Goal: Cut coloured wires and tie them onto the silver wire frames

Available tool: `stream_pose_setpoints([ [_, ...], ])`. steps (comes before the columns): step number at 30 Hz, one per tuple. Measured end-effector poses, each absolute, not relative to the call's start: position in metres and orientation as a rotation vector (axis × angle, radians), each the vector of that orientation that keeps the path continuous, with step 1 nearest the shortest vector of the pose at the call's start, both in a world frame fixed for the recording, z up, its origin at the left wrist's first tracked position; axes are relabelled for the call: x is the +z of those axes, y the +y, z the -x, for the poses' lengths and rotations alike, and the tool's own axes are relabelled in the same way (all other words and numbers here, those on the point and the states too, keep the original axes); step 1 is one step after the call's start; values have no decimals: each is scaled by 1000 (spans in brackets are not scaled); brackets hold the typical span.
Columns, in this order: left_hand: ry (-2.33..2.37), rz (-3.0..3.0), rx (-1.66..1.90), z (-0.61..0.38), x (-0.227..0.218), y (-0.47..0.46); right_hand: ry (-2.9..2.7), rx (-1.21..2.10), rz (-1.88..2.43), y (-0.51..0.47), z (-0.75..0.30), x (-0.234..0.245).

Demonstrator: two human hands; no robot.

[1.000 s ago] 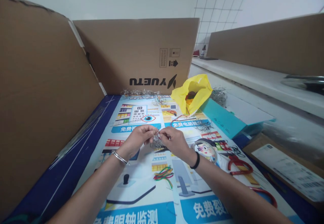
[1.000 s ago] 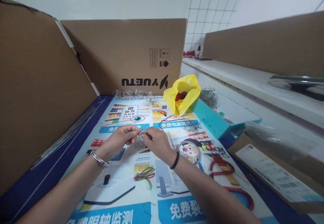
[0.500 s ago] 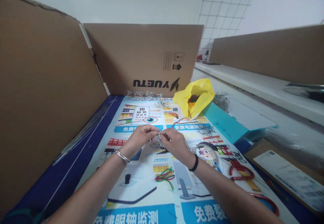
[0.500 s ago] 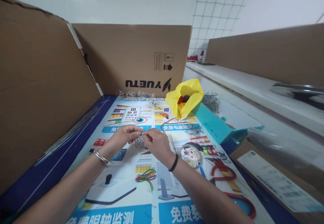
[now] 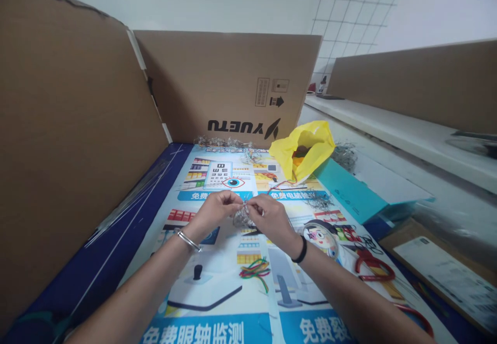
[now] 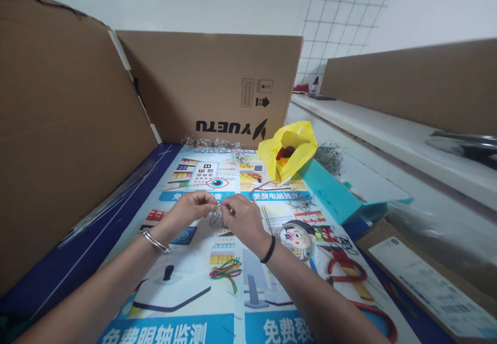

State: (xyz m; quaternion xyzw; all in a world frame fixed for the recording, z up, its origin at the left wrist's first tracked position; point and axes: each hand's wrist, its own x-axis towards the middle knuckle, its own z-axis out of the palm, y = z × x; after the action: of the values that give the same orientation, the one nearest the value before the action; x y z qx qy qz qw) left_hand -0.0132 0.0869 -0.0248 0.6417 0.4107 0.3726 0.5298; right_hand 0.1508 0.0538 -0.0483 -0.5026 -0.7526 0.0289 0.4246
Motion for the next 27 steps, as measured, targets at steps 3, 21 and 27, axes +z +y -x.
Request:
stream_pose_setpoints([
  [3,986,-1613,870,15,-26,87,-1934,-13,1222,53,-150,-49],
  [21,920,-1890,873,22,-35,88,-2043,-248,971,54,-152,-48],
  [27,834,-1905,921,27,-45,94,-2063,-94,979,60,-154,-55],
])
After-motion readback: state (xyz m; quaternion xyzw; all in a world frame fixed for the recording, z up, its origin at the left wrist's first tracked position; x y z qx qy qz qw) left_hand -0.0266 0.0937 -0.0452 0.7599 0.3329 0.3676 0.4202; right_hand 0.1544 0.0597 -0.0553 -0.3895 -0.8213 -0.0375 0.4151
